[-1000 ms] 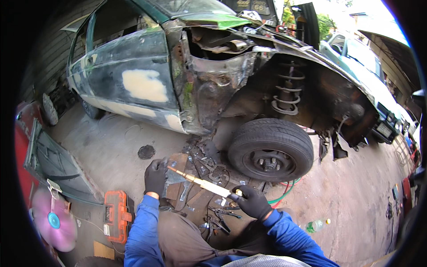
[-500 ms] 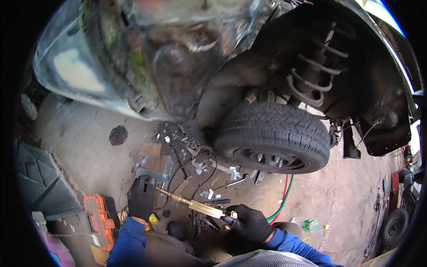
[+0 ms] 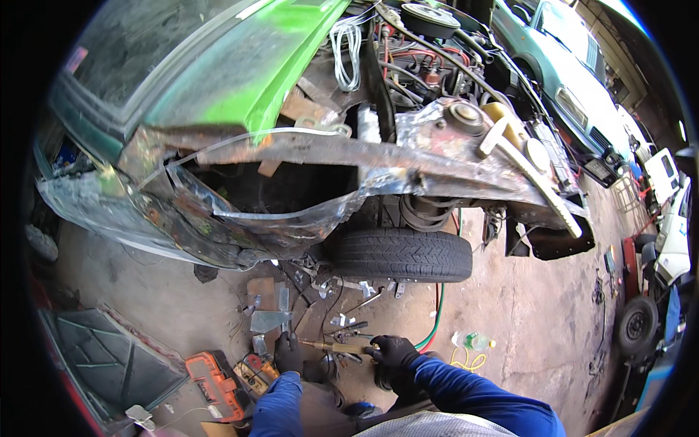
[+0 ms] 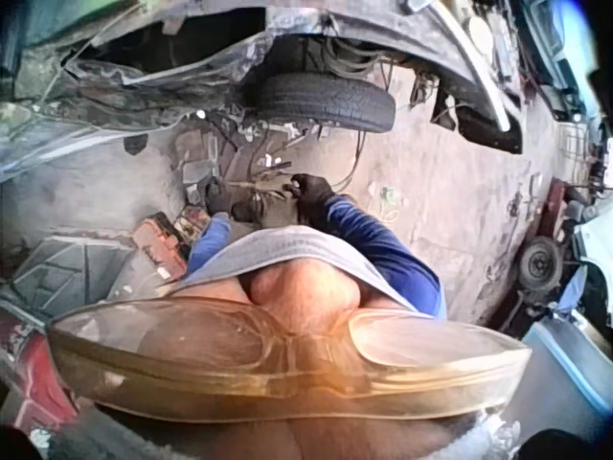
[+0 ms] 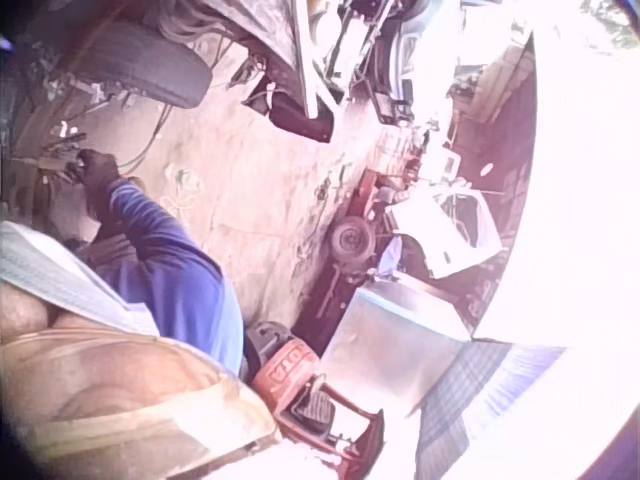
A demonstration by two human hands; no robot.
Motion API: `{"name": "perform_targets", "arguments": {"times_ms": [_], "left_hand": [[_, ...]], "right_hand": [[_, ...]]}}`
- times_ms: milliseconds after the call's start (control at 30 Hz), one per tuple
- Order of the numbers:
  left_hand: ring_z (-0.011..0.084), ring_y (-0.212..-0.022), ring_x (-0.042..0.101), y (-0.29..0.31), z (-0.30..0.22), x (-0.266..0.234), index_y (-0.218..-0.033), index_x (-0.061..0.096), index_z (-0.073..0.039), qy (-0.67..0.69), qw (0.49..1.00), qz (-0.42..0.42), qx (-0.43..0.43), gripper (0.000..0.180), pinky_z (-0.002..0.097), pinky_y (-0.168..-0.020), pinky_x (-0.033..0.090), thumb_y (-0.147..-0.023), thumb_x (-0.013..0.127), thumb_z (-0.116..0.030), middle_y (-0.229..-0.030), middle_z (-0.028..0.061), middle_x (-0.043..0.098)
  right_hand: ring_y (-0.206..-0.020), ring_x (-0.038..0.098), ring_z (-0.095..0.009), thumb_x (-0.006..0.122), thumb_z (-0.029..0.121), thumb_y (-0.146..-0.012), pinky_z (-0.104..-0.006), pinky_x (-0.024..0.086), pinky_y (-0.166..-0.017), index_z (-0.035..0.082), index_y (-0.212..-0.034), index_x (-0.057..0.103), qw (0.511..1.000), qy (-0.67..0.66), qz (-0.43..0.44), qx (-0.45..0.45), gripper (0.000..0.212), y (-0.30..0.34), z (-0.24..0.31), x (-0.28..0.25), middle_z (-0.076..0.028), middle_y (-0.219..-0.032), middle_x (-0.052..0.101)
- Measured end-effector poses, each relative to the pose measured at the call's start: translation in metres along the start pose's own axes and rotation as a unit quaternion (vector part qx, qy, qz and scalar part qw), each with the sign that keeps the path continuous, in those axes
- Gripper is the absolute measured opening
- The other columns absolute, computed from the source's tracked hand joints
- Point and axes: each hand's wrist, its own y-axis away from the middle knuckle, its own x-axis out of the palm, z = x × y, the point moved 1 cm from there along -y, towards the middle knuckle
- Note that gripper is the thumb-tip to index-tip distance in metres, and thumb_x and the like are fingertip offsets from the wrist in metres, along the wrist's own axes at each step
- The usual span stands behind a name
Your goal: The person cuts a metal sheet with shears, then uses a welding torch to heat and weld the metal piece. The person handles the metal sheet and welding torch throughout the task.
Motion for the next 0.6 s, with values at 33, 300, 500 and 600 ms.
{"name": "perform_targets", "arguments": {"times_ms": [33, 300, 500, 600], "left_hand": [[0.0422, -0.108, 0.071, 0.008, -0.008, -0.011, -0.128, 0.07, -0.002, 0.01, 1.0, 0.012, -0.004, 0.041, 0.0489, -0.095, 0.055, -0.108, 0.059, -0.036, -0.115, 0.0249, 0.073], [0.0438, -0.117, 0.068, 0.045, -0.097, -0.112, -0.125, 0.072, -0.004, -0.05, 0.983, 0.177, 0.007, 0.043, 0.0481, -0.103, 0.052, -0.105, 0.061, -0.04, -0.128, 0.0268, 0.071], [0.0447, -0.127, 0.062, 0.042, -0.233, -0.143, -0.137, 0.064, 0.002, -0.119, 0.96, 0.202, 0.153, 0.055, 0.0502, -0.111, 0.048, -0.101, 0.065, -0.041, -0.137, 0.0276, 0.066], [0.0444, -0.127, 0.062, 0.045, -0.315, -0.16, -0.14, 0.062, 0.0, -0.031, 0.95, 0.243, 0.195, 0.053, 0.049, -0.111, 0.048, -0.1, 0.068, -0.036, -0.136, 0.0267, 0.066]], "right_hand": [[-0.097, 0.074, -0.039, 0.061, 0.057, -0.102, -0.0495, 0.056, -0.086, 0.01, -0.12, 0.074, 1.0, -0.001, -0.003, -0.004, 0.052, 0.011, 0.008, -0.013, -0.017, -0.1, 0.078], [-0.109, 0.073, -0.042, 0.065, 0.054, -0.099, -0.0481, 0.058, -0.093, 0.009, -0.129, 0.072, 0.984, -0.092, 0.128, 0.082, 0.054, 0.088, 0.039, -0.092, -0.023, -0.114, 0.076], [-0.109, 0.074, -0.042, 0.062, 0.058, -0.098, -0.0495, 0.058, -0.095, 0.01, -0.129, 0.073, 0.981, -0.113, 0.045, 0.149, 0.058, 0.162, 0.029, -0.149, -0.025, -0.115, 0.076], [-0.104, 0.075, -0.041, 0.059, 0.068, -0.098, -0.0502, 0.057, -0.093, 0.005, -0.122, 0.073, 0.971, -0.135, 0.031, 0.196, 0.069, 0.198, 0.014, -0.17, -0.022, -0.105, 0.079]]}}
